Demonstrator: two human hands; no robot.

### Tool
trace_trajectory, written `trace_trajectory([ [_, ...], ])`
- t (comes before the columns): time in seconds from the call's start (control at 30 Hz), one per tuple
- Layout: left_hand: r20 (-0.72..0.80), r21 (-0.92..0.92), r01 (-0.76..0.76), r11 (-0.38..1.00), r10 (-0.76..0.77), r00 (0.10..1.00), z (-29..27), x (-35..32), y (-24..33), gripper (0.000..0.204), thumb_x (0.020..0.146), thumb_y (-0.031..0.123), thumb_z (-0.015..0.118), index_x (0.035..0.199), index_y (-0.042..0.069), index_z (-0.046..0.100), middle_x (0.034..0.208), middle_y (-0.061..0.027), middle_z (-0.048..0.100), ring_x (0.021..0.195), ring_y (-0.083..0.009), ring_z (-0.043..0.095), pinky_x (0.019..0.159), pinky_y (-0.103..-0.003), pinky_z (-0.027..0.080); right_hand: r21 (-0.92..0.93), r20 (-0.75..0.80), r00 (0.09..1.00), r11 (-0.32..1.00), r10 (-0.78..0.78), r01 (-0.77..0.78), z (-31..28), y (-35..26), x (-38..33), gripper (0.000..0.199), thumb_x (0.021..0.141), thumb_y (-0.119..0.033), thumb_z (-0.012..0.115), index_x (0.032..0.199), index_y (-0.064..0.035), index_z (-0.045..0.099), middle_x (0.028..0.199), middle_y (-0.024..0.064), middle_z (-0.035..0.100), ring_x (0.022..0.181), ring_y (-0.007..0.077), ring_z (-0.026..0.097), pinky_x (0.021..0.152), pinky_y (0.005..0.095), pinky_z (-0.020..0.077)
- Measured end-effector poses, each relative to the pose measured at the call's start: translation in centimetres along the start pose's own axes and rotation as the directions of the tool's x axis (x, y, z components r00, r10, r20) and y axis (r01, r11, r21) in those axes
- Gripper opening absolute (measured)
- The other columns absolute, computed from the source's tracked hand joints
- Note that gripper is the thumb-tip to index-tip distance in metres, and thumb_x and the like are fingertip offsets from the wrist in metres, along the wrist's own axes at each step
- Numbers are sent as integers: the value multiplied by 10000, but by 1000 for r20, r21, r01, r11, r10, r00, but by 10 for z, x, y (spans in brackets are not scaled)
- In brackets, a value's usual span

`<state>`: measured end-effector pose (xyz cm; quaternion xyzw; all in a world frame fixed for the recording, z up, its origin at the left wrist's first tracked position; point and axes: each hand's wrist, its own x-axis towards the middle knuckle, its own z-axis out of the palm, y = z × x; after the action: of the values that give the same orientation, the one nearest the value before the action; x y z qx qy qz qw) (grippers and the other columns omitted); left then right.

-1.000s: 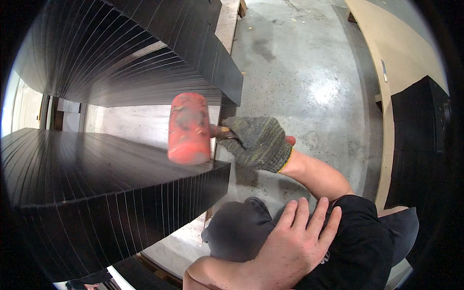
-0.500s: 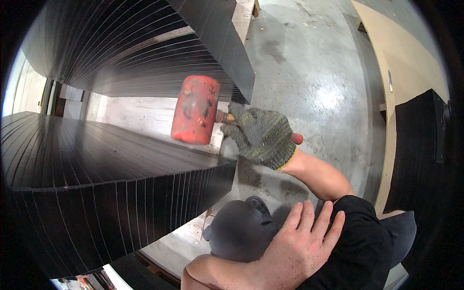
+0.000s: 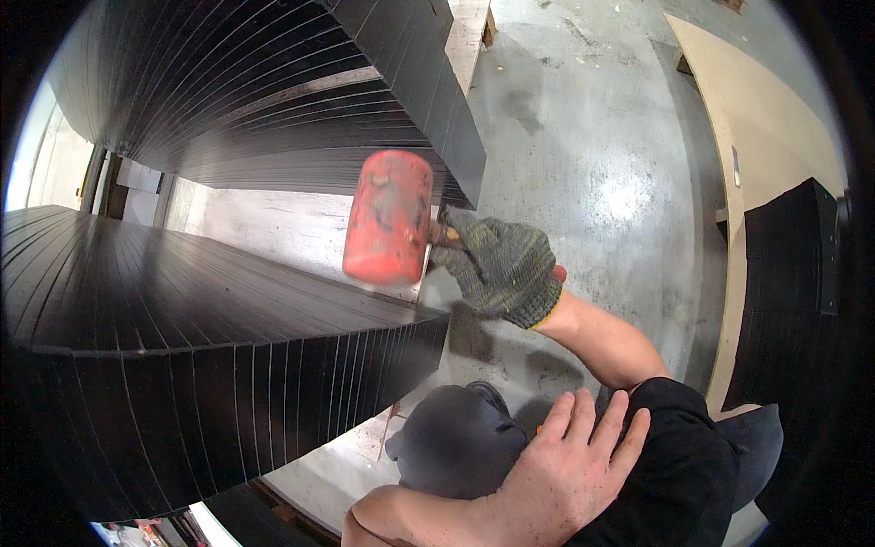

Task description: The person wipes the edges and surfaces of stacked black wood-finished panels by hand with a cloth, then uses a red rubber mallet to gently tap the edge of a panel to align it within the stack.

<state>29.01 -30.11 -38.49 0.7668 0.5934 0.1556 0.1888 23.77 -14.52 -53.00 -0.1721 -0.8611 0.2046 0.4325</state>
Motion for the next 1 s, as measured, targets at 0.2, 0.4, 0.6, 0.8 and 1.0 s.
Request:
trace_trajectory([
  [0.2,-118,-6,-17,1000,17,993,-13,7,-2,462,839,234,560,1230,-11,594,1198,-249,593,1033,-434,575,954,-503,453,-8,35,999,1000,2,-2,7,6,-1,430,871,-370,678,1114,-19,632,711,160,650,594,323,643,510,457,477],
  [0.4,-98,48,-26,999,31,995,-12,6,-3,457,845,233,548,1236,0,593,1197,-240,593,1022,-421,573,956,-500,442,12,28,999,999,40,-40,3,1,-10,417,887,-380,650,1121,-36,619,689,170,636,588,340,637,497,466,470],
  [0.6,-85,21,-24,999,25,996,-9,2,-2,457,844,232,549,1240,7,593,1205,-236,589,1050,-415,557,964,-493,431,13,82,995,999,52,-53,5,9,-13,415,898,-397,634,1115,-43,614,713,162,648,612,337,647,511,465,476],
  [0.8,-44,-126,23,992,-29,999,-15,5,2,479,833,237,575,1249,2,588,1211,-230,589,1045,-415,562,961,-496,442,-19,121,986,994,111,-110,10,12,-20,436,897,-409,636,1158,-61,622,723,164,656,625,332,653,517,461,477],
  [1.0,-85,-34,-11,999,8,996,-12,7,-1,534,804,284,625,1254,1,582,1230,-237,579,1042,-424,568,964,-504,447,-5,123,987,994,105,-105,19,26,-31,439,892,-392,632,1183,-65,598,774,170,663,645,335,656,531,468,490],
])
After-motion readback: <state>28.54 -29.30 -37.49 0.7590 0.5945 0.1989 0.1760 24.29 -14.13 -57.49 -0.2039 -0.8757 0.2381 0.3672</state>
